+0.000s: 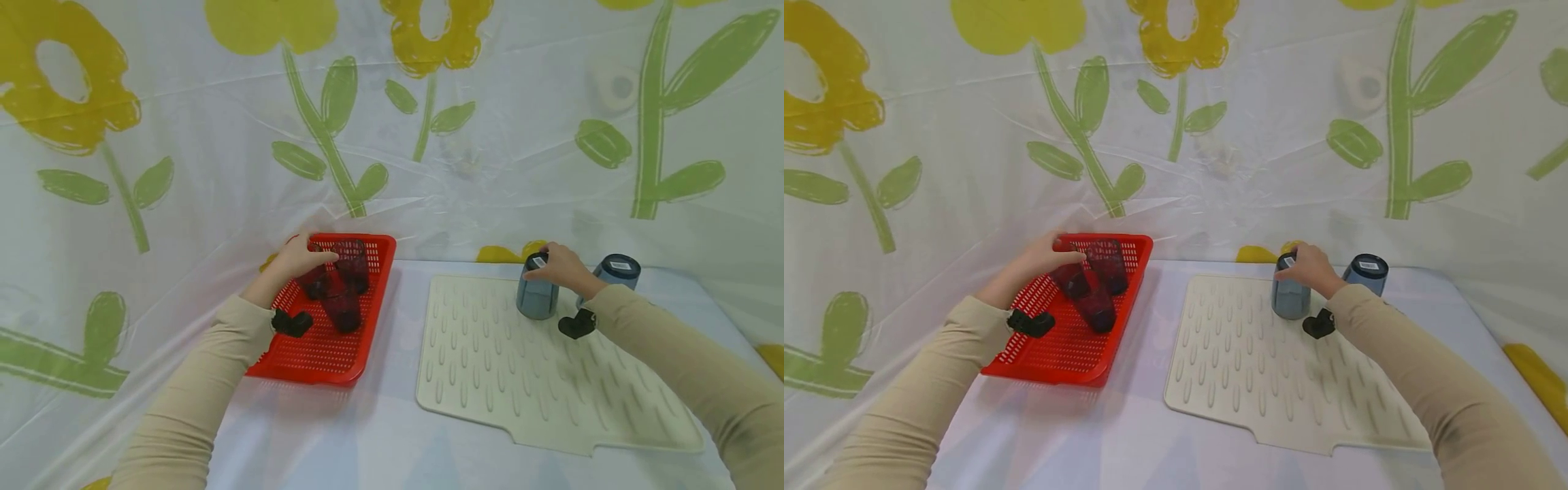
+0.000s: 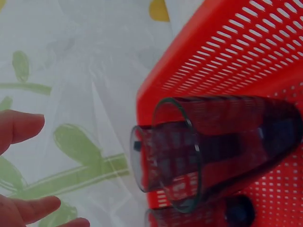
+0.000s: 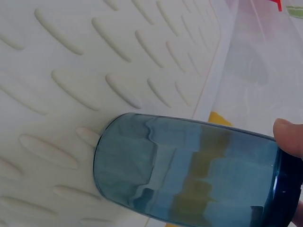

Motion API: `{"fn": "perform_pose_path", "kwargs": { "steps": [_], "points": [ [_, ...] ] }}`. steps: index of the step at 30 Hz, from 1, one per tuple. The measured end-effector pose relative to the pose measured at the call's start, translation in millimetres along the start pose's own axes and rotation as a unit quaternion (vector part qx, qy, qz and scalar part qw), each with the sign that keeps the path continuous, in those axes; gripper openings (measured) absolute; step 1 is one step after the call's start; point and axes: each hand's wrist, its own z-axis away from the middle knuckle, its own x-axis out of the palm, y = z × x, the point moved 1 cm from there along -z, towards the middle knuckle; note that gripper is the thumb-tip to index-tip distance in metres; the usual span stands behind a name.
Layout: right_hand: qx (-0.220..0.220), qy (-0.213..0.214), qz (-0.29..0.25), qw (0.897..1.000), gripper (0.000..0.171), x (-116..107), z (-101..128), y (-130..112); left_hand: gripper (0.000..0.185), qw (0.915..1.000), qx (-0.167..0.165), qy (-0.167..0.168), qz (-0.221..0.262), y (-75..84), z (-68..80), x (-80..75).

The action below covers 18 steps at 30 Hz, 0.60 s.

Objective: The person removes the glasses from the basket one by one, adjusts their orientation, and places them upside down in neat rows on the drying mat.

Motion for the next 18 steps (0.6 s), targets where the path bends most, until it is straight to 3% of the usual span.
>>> {"fn": "perform_pose_path", "kwargs": {
  "steps": [6,18],
  "points": [
    [0.005,-0.004,0.002,1.000,0.077,-4,4,-5,0.083,0.9992,-0.023,-0.033,0.008,-10.4,-3.1,10.3],
    [-0.006,0.001,-0.007,1.000,0.077,-19,10,-14,0.086,0.9976,-0.014,-0.067,-0.002,-30.9,-13.9,30.2]
  ]
}}
